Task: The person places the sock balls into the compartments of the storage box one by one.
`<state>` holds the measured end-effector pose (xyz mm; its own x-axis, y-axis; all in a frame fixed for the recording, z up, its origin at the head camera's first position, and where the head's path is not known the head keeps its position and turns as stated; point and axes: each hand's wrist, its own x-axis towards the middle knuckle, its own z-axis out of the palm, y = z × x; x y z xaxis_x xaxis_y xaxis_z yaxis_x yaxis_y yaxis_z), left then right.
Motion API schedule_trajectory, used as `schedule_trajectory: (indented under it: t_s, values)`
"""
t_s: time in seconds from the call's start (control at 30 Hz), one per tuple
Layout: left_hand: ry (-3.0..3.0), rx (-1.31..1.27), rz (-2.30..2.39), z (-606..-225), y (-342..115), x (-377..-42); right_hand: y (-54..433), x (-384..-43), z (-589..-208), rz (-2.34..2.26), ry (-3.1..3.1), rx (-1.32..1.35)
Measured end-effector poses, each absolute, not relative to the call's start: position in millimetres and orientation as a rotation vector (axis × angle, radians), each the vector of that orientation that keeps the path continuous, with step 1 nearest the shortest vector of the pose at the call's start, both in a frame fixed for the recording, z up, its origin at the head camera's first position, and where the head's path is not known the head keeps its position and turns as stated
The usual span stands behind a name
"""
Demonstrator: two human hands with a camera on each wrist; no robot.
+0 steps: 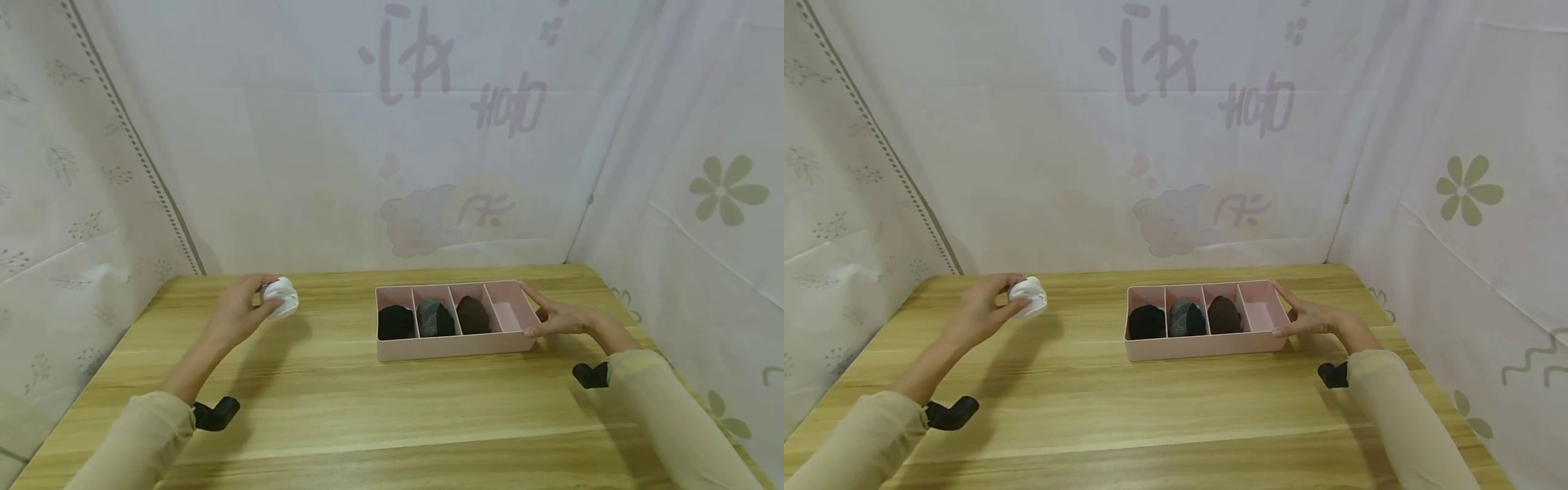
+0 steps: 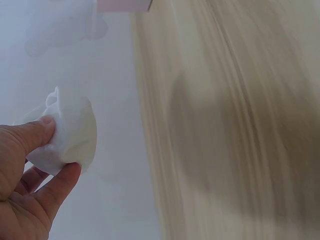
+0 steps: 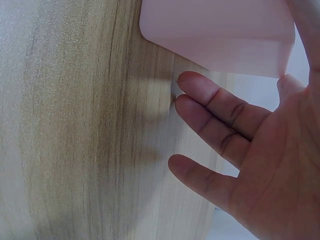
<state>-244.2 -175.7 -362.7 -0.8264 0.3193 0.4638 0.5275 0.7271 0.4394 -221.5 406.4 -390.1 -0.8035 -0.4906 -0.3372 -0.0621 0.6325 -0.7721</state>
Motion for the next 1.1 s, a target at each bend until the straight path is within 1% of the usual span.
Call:
schedule_trajectory:
  t_s: [0.3, 0.7, 1.1]
  values:
    - [-2.560, -0.751, -0.907, -358.5, -142.3, -254.1, 406.4, -221.0, -389.0, -1.062, 2.339, -0.430]
    - [-2.505, -0.918, -0.963, -346.7, -80.6, -268.0, 407.0, -220.4, -391.2, -1.067, 2.332, -0.430]
    - [-2.405, -1.069, -0.974, -351.3, -19.6, -270.3, 407.2, -222.1, -392.5, -1.062, 2.335, -0.406]
